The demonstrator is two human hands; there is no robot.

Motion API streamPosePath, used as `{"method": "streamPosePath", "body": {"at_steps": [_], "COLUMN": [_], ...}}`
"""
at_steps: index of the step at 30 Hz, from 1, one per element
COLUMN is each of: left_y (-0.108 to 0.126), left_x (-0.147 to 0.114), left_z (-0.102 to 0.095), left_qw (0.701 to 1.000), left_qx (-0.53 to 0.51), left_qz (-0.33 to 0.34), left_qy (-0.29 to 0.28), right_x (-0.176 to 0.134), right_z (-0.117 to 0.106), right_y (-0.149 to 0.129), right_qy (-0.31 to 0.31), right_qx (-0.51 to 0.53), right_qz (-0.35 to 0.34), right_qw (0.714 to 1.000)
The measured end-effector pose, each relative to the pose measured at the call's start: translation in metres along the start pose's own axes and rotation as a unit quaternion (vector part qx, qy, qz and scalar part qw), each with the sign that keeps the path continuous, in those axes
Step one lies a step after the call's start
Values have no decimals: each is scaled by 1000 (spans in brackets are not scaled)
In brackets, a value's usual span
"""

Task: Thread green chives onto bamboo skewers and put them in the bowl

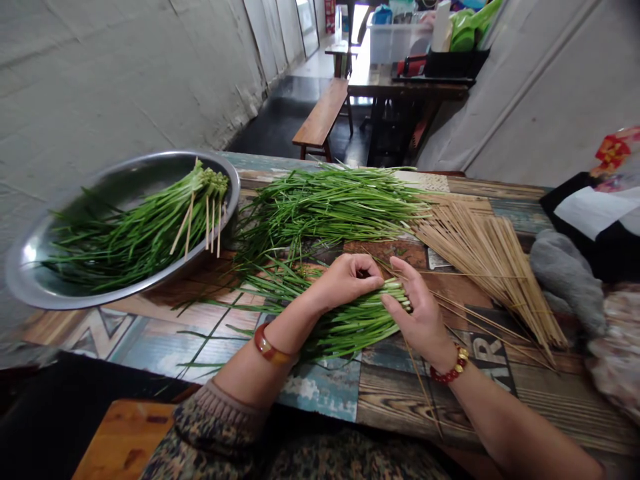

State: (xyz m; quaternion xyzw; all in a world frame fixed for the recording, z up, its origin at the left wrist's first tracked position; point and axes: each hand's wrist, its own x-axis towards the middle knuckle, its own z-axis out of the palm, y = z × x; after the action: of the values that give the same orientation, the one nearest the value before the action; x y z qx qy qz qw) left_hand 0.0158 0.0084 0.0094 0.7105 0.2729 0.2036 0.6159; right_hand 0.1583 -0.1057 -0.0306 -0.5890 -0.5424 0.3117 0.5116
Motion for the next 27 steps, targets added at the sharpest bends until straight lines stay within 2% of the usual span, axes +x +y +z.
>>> {"method": "streamPosePath", "body": {"at_steps": [4, 6, 8, 10, 14, 17, 19, 24, 27], "left_y": [7, 9, 9, 9, 15, 25, 34, 57, 65], "left_x": [-3, -4, -4, -5, -7, -9, -11, -23, -29], "left_z": [-6, -8, -10, -12, -23, -32, -37, -51, -59], "left_qw": [1000, 999, 999, 1000, 996, 990, 988, 991, 991], "left_qx": [13, 18, 16, 7, -34, -42, -28, -33, -73], "left_qz": [-15, -19, -17, -24, -45, -33, -22, -46, -45], "left_qy": [-17, -40, -40, -11, 76, 129, 150, 121, 104], "right_x": [2, 3, 4, 5, 9, 10, 8, 5, 6], "right_z": [-4, -6, -6, -6, -8, -9, -8, -6, -8], "right_y": [-4, -6, -6, -6, -7, -9, -9, -10, -11], "right_qy": [-11, 0, 19, 17, -42, -86, -92, -30, -11], "right_qx": [40, 46, 60, 98, 136, 76, 32, -35, -43], "right_qz": [44, 57, 61, 78, 106, 60, 21, -70, -94], "right_qw": [998, 997, 996, 992, 984, 992, 995, 996, 995]}}
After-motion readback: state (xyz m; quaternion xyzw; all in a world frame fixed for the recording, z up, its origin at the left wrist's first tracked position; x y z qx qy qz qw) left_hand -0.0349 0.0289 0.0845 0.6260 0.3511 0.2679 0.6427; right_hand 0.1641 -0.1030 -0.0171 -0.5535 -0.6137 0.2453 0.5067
